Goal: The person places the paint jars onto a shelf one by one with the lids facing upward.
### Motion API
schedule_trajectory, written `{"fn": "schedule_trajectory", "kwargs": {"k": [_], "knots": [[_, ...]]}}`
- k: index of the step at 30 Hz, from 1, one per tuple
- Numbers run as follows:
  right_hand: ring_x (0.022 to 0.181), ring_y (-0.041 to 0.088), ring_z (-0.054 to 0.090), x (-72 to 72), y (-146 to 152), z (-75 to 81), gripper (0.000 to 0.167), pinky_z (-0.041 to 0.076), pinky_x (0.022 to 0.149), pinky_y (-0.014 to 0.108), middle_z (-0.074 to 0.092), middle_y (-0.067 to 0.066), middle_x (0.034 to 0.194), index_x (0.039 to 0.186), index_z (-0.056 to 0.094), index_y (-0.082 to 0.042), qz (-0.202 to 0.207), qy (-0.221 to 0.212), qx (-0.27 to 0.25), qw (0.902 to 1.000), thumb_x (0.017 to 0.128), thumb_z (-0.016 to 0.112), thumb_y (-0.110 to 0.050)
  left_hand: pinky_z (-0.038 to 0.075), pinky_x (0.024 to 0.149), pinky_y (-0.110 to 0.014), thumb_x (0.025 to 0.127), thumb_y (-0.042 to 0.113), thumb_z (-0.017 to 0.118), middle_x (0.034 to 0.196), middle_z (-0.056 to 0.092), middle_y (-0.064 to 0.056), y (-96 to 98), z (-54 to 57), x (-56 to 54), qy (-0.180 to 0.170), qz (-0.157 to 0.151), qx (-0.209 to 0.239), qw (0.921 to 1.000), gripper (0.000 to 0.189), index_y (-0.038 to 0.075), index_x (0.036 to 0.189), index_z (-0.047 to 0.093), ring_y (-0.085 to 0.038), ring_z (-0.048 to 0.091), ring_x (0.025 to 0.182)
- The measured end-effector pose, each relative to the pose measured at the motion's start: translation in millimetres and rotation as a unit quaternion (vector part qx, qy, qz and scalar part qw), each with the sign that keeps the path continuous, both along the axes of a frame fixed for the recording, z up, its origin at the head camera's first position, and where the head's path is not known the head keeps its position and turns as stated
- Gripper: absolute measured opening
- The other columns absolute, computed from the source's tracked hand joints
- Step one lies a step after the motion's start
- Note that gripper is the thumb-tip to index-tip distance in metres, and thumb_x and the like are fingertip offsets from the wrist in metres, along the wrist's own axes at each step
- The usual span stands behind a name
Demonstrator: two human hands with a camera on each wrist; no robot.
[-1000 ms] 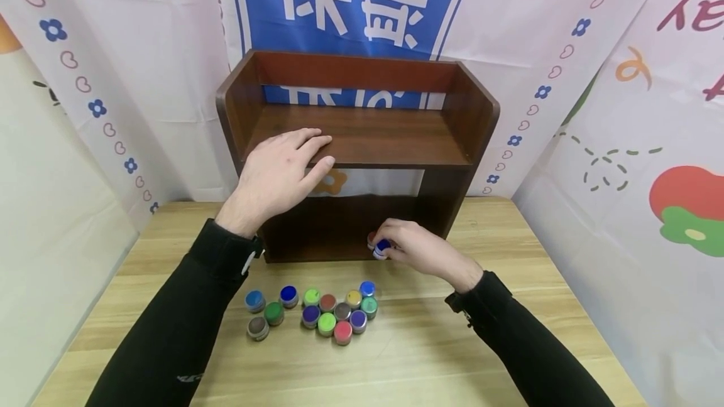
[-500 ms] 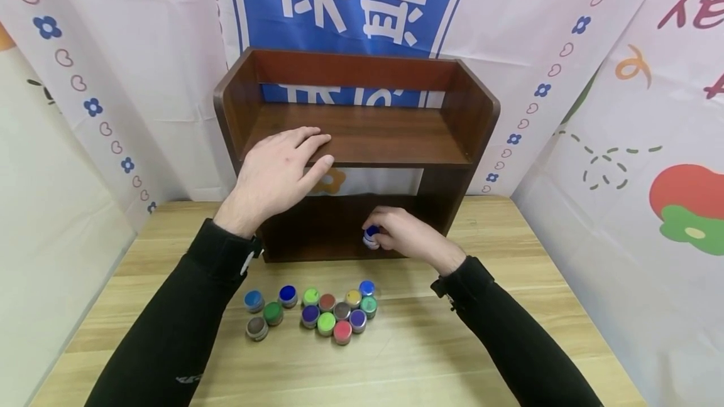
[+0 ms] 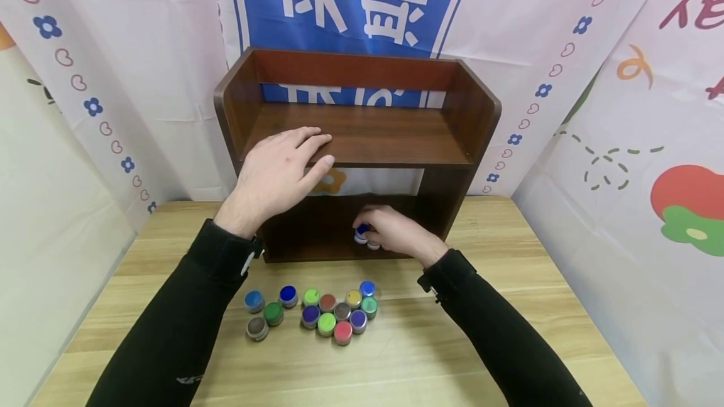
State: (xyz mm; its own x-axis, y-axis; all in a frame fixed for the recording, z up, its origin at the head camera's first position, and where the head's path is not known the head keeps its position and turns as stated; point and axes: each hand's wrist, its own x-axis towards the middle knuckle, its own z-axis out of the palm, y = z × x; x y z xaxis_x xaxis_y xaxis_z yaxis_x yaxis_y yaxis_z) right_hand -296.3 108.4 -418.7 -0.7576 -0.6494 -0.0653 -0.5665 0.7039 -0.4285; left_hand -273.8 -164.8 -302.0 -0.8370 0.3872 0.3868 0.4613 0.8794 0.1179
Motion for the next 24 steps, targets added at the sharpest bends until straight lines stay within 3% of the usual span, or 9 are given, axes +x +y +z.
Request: {"fn": "schedule_trajectory", "kwargs": {"k": [3,6,15,24], "knots": [[0.122,0.025,0.078,-2.1,-4.6,-2.6,0.029,0.071,0.099,0.037,0.078,0.013,0.14,0.143,0.08,-0.004,0.008,0.022,0.016,0.9996,0.115,0.075,-0.009,0.046,0.14,-0.066,0.124,0.059,0.043,0.181,0.056,-0.014,0.1,0.1,0.2,0.0,0.0,0.0,1.0,0.066,0.018,0.173,0.06,-0.04,0.055,0.168],[0.121,0.026,0.078,-4.7,-7.6,-7.1,0.029,0.07,0.104,0.041,0.078,0.014,0.139,0.142,0.081,-0.003,0.013,0.036,0.027,0.9989,0.114,0.076,-0.008,0.046,0.14,-0.066,0.124,0.059,0.043,0.182,0.056,-0.014,0.0,-0.2,0.5,-0.001,0.0,0.0,1.0,0.066,0.018,0.173,0.06,-0.04,0.055,0.169],[0.117,0.025,0.077,-10.8,-10.9,-23.1,0.028,0.07,0.104,0.042,0.078,0.014,0.139,0.141,0.082,-0.005,0.015,0.041,0.043,0.9981,0.114,0.077,-0.008,0.045,0.14,-0.066,0.124,0.06,0.043,0.182,0.056,-0.014,0.7,-1.0,-0.3,-0.002,0.0,-0.001,1.0,0.067,0.018,0.173,0.059,-0.04,0.055,0.169],[0.125,0.029,0.079,-11.4,-11.0,-29.4,0.029,0.068,0.112,0.045,0.081,0.014,0.139,0.139,0.083,-0.005,0.044,0.075,0.057,0.9946,0.111,0.082,-0.008,0.047,0.139,-0.066,0.124,0.058,0.045,0.18,0.058,-0.014,0.6,-0.6,0.3,0.004,-0.001,0.0,1.0,0.065,0.018,0.172,0.061,-0.04,0.056,0.168]]}}
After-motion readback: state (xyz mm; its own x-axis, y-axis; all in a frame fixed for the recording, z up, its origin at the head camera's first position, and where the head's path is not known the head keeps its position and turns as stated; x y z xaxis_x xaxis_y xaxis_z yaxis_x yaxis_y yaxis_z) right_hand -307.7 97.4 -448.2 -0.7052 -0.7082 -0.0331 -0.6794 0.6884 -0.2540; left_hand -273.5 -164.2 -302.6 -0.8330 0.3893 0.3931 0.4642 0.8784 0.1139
